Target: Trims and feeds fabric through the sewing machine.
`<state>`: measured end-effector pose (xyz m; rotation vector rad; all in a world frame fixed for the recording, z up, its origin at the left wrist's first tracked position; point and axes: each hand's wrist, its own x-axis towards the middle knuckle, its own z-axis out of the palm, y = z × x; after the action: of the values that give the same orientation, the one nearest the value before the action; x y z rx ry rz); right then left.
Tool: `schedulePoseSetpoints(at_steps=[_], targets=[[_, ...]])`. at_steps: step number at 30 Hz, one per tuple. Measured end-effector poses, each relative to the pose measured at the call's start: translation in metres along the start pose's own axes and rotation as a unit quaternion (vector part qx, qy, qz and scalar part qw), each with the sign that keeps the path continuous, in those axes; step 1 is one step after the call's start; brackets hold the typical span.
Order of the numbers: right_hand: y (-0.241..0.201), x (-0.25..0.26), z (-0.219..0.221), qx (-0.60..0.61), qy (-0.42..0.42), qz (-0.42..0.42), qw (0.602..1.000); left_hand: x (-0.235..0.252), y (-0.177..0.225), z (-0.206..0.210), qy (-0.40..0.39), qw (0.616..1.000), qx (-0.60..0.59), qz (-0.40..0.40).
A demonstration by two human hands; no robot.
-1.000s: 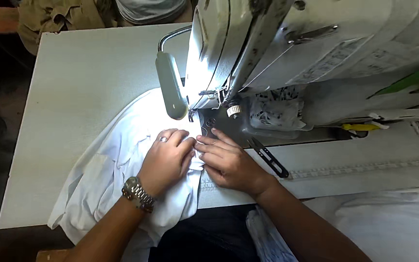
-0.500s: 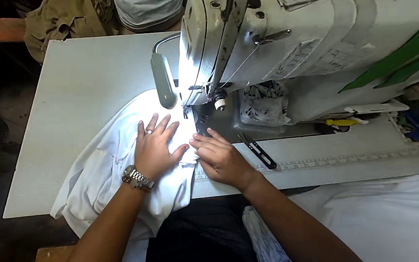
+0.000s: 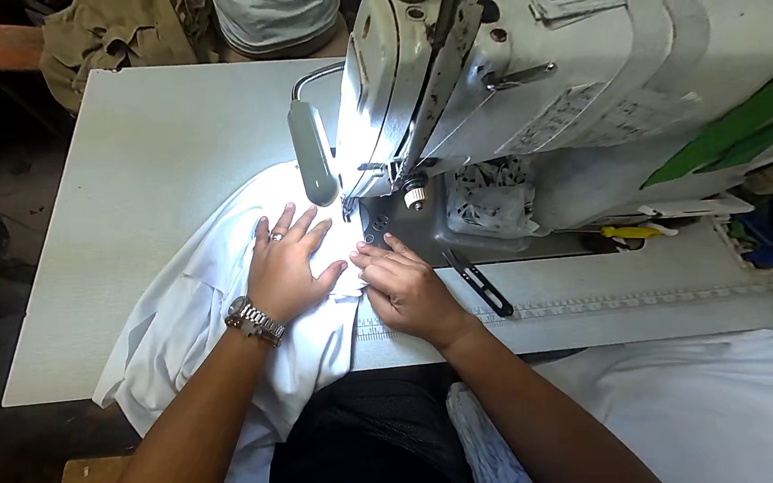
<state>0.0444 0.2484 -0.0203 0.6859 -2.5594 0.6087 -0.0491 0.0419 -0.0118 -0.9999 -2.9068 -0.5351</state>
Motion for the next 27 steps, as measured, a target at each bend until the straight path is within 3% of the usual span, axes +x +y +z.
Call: schedulePoseSetpoints(at_steps=[22,27], targets=[[0.002,0.009,0.004,0.014,0.030,0.039,0.999,0.014,-0.002,-0.001,-0.012,1.000,-0.013,-0.015],[0.002,0.008,0.006,0.004,0.025,0.023,0.999,0.035,0.008,-0.011,0.040,0.998,-0.007,-0.042]])
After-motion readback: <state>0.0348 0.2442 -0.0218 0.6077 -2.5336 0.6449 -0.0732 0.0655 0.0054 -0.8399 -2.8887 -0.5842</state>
